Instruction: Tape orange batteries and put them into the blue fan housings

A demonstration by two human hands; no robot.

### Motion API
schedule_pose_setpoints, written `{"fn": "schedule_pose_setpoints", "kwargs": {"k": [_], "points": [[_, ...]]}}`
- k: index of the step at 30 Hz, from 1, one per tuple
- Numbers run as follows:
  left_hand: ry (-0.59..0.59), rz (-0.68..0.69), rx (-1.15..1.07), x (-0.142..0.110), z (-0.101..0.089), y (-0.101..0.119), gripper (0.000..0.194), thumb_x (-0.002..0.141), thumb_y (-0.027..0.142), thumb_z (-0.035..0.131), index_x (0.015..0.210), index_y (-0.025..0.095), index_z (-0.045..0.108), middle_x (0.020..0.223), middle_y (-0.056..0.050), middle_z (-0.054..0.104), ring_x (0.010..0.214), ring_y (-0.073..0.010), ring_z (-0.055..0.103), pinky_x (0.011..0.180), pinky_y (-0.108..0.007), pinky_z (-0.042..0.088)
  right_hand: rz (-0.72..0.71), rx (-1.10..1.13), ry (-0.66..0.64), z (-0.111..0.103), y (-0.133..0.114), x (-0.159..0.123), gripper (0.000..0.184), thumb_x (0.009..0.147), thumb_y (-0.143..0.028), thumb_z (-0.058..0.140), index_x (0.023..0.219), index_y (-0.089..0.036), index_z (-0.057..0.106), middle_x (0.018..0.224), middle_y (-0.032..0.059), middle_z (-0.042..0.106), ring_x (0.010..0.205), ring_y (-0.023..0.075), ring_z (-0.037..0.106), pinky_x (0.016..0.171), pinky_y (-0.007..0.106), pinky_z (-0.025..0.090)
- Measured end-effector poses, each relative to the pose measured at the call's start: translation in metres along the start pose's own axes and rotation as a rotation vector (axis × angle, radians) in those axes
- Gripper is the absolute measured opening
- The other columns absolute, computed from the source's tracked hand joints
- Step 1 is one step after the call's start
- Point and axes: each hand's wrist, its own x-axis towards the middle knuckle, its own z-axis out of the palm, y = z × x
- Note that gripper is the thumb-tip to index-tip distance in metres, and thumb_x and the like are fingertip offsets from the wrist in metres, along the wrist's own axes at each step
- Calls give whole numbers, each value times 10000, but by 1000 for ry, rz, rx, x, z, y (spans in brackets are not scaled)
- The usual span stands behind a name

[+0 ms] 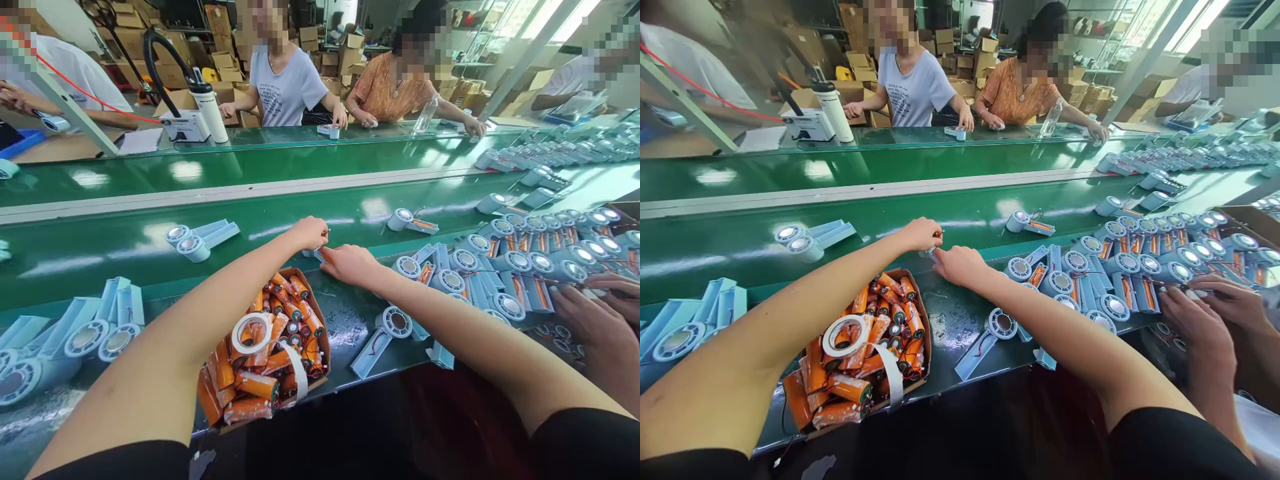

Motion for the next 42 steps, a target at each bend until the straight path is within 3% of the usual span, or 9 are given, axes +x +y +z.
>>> {"fn": "schedule_pose_setpoints", "kwargs": {"k": [8, 12, 16, 21, 24, 27, 34, 39, 42], "points": [[93, -25, -104, -30, -17, 5, 253, 923, 261, 702, 1162, 202, 762, 1203, -62, 803, 1129, -209, 734, 969, -283, 546, -43, -24, -51, -17, -3, 23, 391, 1041, -421, 563, 1236, -163, 783, 1225, 227, 773, 1156, 377, 749, 941, 455, 600], [277, -22, -164, -127, -33, -14, 349, 1025, 361, 563, 1310, 202, 689, 1336, -81, 748, 1187, -192, 694, 1034, -307, 525, -43, 28, 2, -15, 21, 28, 269, 1020, -278, 578, 1165, -195, 788, 1177, 155, 798, 1122, 319, 755, 924, 367, 573], [283, 280, -173, -238, -28, -30, 286, 998, 455, 644, 1130, 236, 772, 1165, -61, 785, 1098, -206, 705, 1000, -357, 563, 77, 94, 127, -18, 43, 35, 428, 1030, -251, 593, 1435, -112, 598, 1246, 223, 755, 1131, 343, 728, 933, 395, 547], [390, 363, 191, -292, 11, -24, 174, 983, 210, 649, 1093, 209, 783, 1267, -92, 761, 1172, -246, 686, 1000, -415, 600, -5, 245, 327, -36, 2, 14, 452, 1074, -337, 567, 1434, -65, 588, 1397, 242, 661, 1272, 322, 620, 1022, 377, 478], [620, 361, 293, -300, 27, -9, 171, 969, 110, 616, 1021, 165, 770, 1172, -104, 774, 1159, -252, 664, 1003, -400, 602, -411, 631, 99, -37, -47, -29, 410, 1079, -488, 543, 1132, -136, 746, 967, 74, 742, 865, 191, 653, 766, 275, 479], [768, 346, 374, -312, 32, 0, 152, 950, 101, 642, 1034, 162, 753, 1089, -100, 784, 1186, -293, 630, 1028, -453, 590, -775, 916, -234, -30, -78, -78, 540, 1025, -606, 582, 769, -146, 704, 641, -36, 535, 611, 103, 459, 584, 227, 359], [768, 286, 465, -346, 46, -16, 241, 945, 54, 620, 1104, 190, 739, 1081, -78, 788, 1214, -296, 644, 937, -421, 605, -1049, 853, -713, -23, -78, -131, 496, 1010, -617, 643, 830, -174, 776, 613, -46, 631, 570, 90, 579, 556, 209, 391], [760, 305, 414, -359, 54, -5, 335, 950, -16, 494, 1070, 160, 753, 1001, -95, 770, 955, -237, 670, 862, -364, 593, -778, 447, 76, -12, -87, -108, 273, 926, -374, 833, 1077, -153, 783, 1054, 107, 778, 973, 227, 698, 855, 306, 516], [738, 327, 346, -363, 55, 5, 314, 958, 1, 498, 1089, 140, 748, 1004, -114, 762, 851, -215, 662, 785, -346, 577, -707, 204, 189, -9, -92, -92, 178, 994, -250, 715, 1080, -104, 770, 1072, 161, 764, 1026, 284, 691, 953, 412, 529]]}}
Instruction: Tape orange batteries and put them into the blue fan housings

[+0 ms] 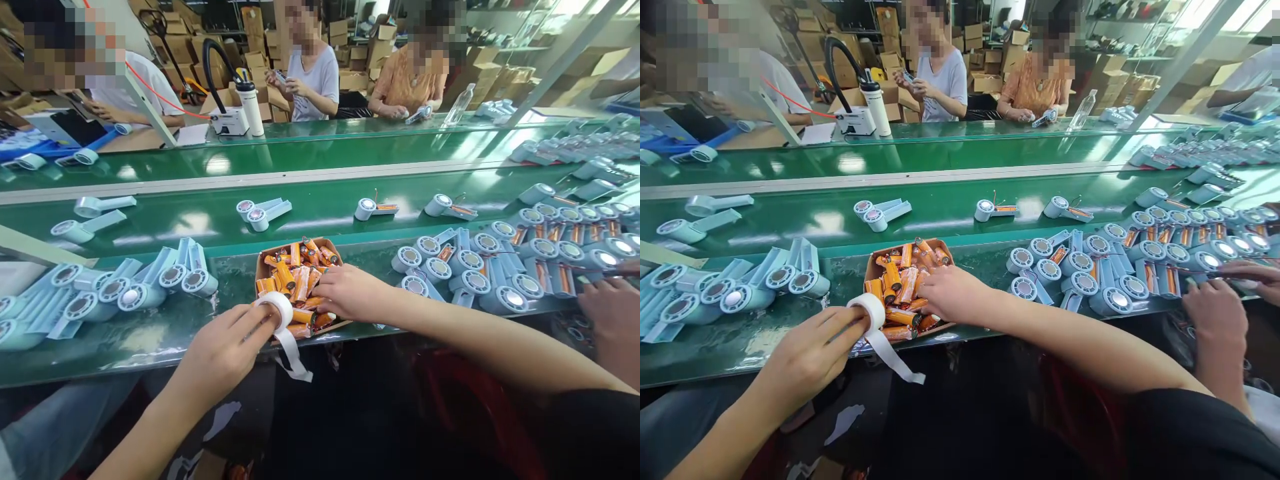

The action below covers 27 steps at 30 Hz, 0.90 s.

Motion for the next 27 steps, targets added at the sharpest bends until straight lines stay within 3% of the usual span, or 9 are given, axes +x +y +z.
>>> {"fn": "schedule_pose_setpoints", "kwargs": {"k": [2, 3, 8, 11, 19, 23, 27], "points": [[-12, -22, -35, -1, -2, 5, 262, 973, 53, 541, 1118, 143, 740, 1019, -117, 764, 823, -210, 665, 748, -345, 566, -28, 32, 35, -4, 5, 1, 139, 1008, -205, 659, 1025, -123, 770, 997, 139, 764, 988, 271, 697, 954, 419, 542], [-18, -28, -46, -1, -3, 7, 252, 979, 76, 555, 1140, 151, 734, 1026, -113, 767, 814, -206, 667, 734, -343, 562, -18, 97, 115, -9, 7, 0, 135, 1006, -208, 657, 1033, -139, 769, 1002, 130, 763, 995, 263, 698, 958, 417, 547], [-8, 36, -36, 6, -11, 12, 318, 991, 40, 487, 1183, 164, 708, 1024, -83, 779, 812, -185, 679, 708, -322, 544, 152, 737, 645, -29, 6, -21, 278, 952, -428, 758, 1119, -206, 736, 1129, 83, 754, 1013, 222, 719, 915, 387, 604], [-60, 98, -26, 19, -15, 15, 302, 1004, 65, 500, 1188, 179, 711, 1035, -67, 777, 810, -182, 671, 704, -325, 534, 212, 984, 727, -25, -8, -33, 374, 861, -495, 852, 1073, -212, 734, 1115, 78, 772, 1001, 220, 745, 908, 381, 631], [-134, 274, -5, 41, -4, 20, 199, 975, 117, 602, 1097, 205, 732, 961, -33, 724, 778, -190, 606, 701, -377, 489, 252, 893, 626, -15, -37, -58, 248, 868, -393, 841, 1000, -198, 763, 1028, 95, 803, 968, 250, 764, 908, 413, 625], [-209, 387, -42, 46, 2, 21, 123, 955, 157, 661, 887, 228, 735, 863, -21, 681, 761, -191, 567, 697, -376, 468, 274, 833, 346, -20, -35, -65, 191, 848, -317, 819, 974, -190, 753, 977, 59, 801, 882, 209, 746, 842, 338, 616], [-229, 458, -38, 53, 2, 22, 126, 926, 172, 687, 821, 208, 748, 849, -35, 670, 801, -208, 584, 711, -376, 463, 299, 991, 61, -26, -29, -67, 277, 852, -316, 805, 1092, -187, 753, 994, 34, 811, 895, 197, 763, 876, 314, 619]]}}
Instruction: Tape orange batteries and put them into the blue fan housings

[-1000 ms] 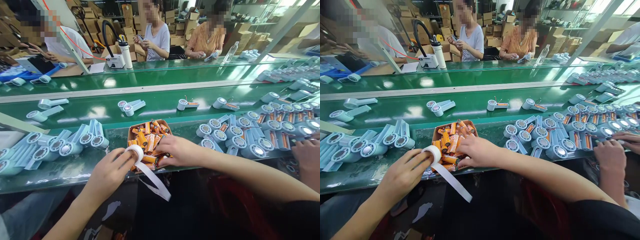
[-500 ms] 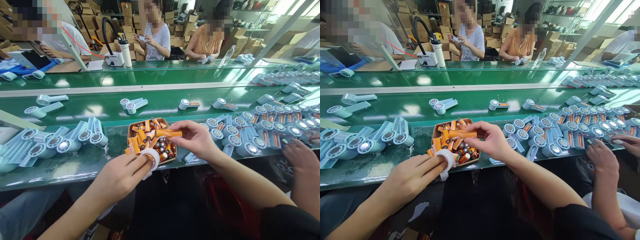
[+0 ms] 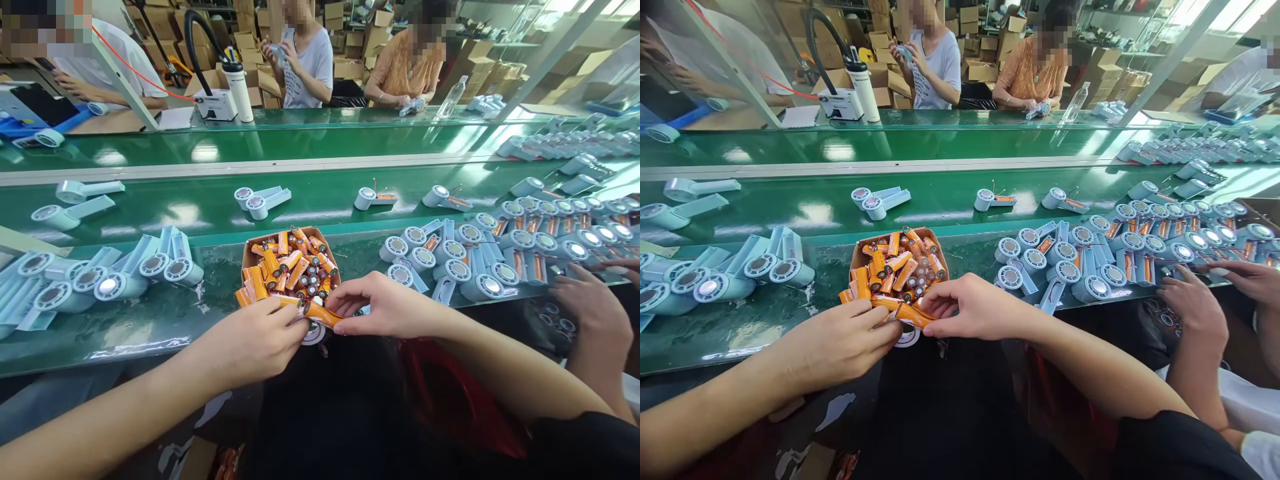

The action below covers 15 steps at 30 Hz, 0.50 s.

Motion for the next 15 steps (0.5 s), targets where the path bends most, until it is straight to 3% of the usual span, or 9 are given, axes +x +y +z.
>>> {"fn": "schedule_pose_setpoints", "kwargs": {"k": [3, 6, 9, 13, 15], "points": [[-44, 24, 8, 5, -2, -1, 98, 913, 170, 695, 881, 205, 781, 914, -58, 702, 862, -230, 606, 748, -386, 470, 30, -31, -67, 1, -2, 2, 231, 888, -232, 725, 1116, -195, 744, 939, 10, 807, 864, 189, 761, 819, 279, 589], [-76, 28, 15, 10, -1, -1, 91, 909, 167, 708, 917, 212, 786, 927, -68, 711, 871, -240, 610, 753, -398, 459, 3, -218, 24, 8, 0, 1, 135, 952, -180, 594, 919, -192, 724, 789, 0, 752, 704, 155, 676, 669, 244, 491], [-109, 30, 6, 14, 3, 2, 61, 909, 198, 726, 906, 217, 784, 946, -60, 720, 862, -232, 612, 756, -391, 460, 20, -210, 75, 13, 12, -1, 116, 960, -226, 630, 887, -186, 711, 744, 2, 729, 648, 145, 625, 626, 238, 453], [-107, 40, 8, 16, 4, 1, 85, 918, 179, 706, 870, 209, 769, 904, -43, 709, 830, -217, 611, 702, -382, 450, 41, 221, 62, 20, 41, 1, 226, 879, -381, 812, 892, -170, 733, 806, 21, 777, 736, 176, 706, 713, 260, 559], [-43, 18, 35, 17, 4, -2, 115, 931, 125, 667, 920, 186, 763, 888, -40, 705, 815, -211, 612, 699, -381, 451, 16, 568, 245, 37, 53, 6, 345, 818, -459, 878, 950, -167, 750, 898, 43, 810, 820, 195, 753, 785, 286, 612]]}}
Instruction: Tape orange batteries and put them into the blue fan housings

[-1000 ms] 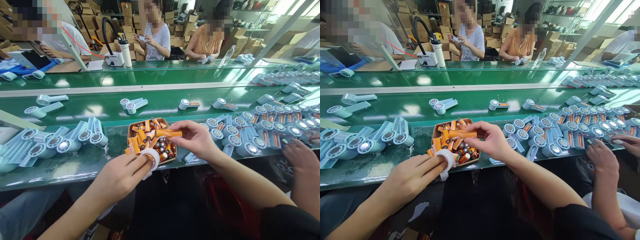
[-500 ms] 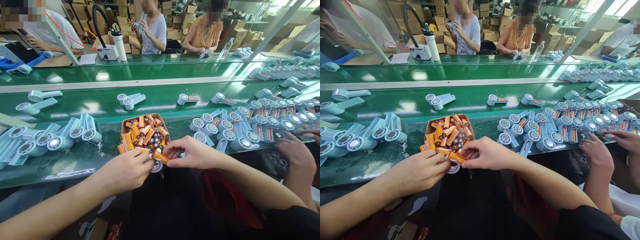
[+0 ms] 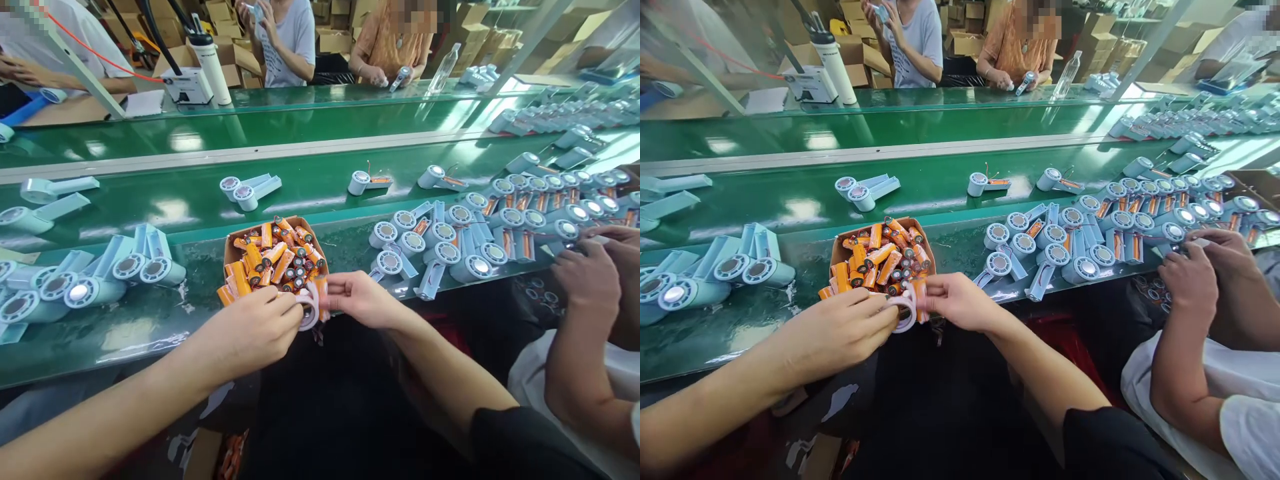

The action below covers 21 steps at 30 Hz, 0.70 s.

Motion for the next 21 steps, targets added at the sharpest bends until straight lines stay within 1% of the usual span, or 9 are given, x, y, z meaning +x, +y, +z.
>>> {"fn": "schedule_pose_setpoints", "kwargs": {"k": [4, 6, 8, 10, 12, 14, 15, 18, 21], "points": [[208, -158, -4, 14, 13, 11, 156, 985, 90, 610, 1089, 119, 722, 847, -44, 686, 766, -192, 606, 678, -360, 437, -223, 555, 563, 39, 35, 3, 394, 785, -448, 928, 1046, -210, 755, 1142, 68, 822, 1012, 203, 789, 899, 298, 654], [313, -275, -45, 25, 27, 31, 105, 1004, 123, 622, 1060, 104, 708, 787, -37, 656, 724, -184, 590, 649, -352, 425, -282, 650, 675, 46, 41, 6, 378, 779, -409, 938, 1050, -218, 756, 1139, 76, 823, 997, 215, 798, 883, 313, 673], [379, -305, -174, 33, 38, 56, 86, 1021, 173, 635, 979, 130, 697, 746, -22, 634, 695, -170, 577, 629, -342, 419, -330, 638, 713, 29, 34, 10, 380, 747, -373, 959, 1027, -212, 759, 1077, 72, 828, 955, 217, 804, 856, 310, 686], [405, -244, -331, 31, 42, 74, 109, 1033, 195, 628, 958, 153, 694, 740, -10, 641, 682, -151, 576, 610, -329, 416, -452, 572, 794, -6, 18, 12, 370, 724, -341, 971, 994, -223, 747, 1048, 41, 826, 987, 196, 799, 882, 277, 679], [450, -252, -384, 18, 42, 71, 103, 1032, 162, 606, 1009, 168, 706, 766, -8, 678, 699, -144, 596, 622, -321, 439, -596, 490, 879, -43, -1, 11, 359, 749, -353, 957, 1001, -250, 723, 1069, 3, 820, 1061, 170, 788, 926, 251, 661], [482, -402, -292, -2, 42, 46, 150, 1018, 125, 597, 1085, 175, 721, 864, -38, 749, 774, -168, 645, 698, -333, 500, -619, 392, 846, -64, -15, 6, 397, 760, -375, 953, 1044, -266, 697, 1085, -8, 821, 1056, 173, 794, 915, 271, 670], [469, -473, -241, -12, 42, 28, 169, 1016, 128, 595, 1106, 179, 730, 931, -57, 778, 825, -187, 672, 752, -347, 530, -582, 346, 785, -67, -18, 4, 442, 749, -372, 961, 1075, -271, 681, 1080, -4, 825, 1028, 187, 805, 889, 295, 682], [340, -538, -247, -37, 45, -22, 213, 1044, 258, 593, 1138, 188, 770, 1057, -78, 813, 925, -219, 731, 845, -356, 585, -423, 248, 556, -54, -16, -6, 562, 723, -332, 983, 1131, -277, 601, 1008, 17, 841, 928, 231, 830, 801, 345, 700], [338, -574, -426, -45, 47, -45, 297, 1052, 397, 586, 1125, 207, 803, 1042, -68, 825, 967, -213, 764, 884, -322, 609, -346, 204, 430, -40, -5, -17, 578, 763, -316, 962, 1112, -290, 503, 972, 24, 848, 888, 247, 837, 768, 353, 697]]}}
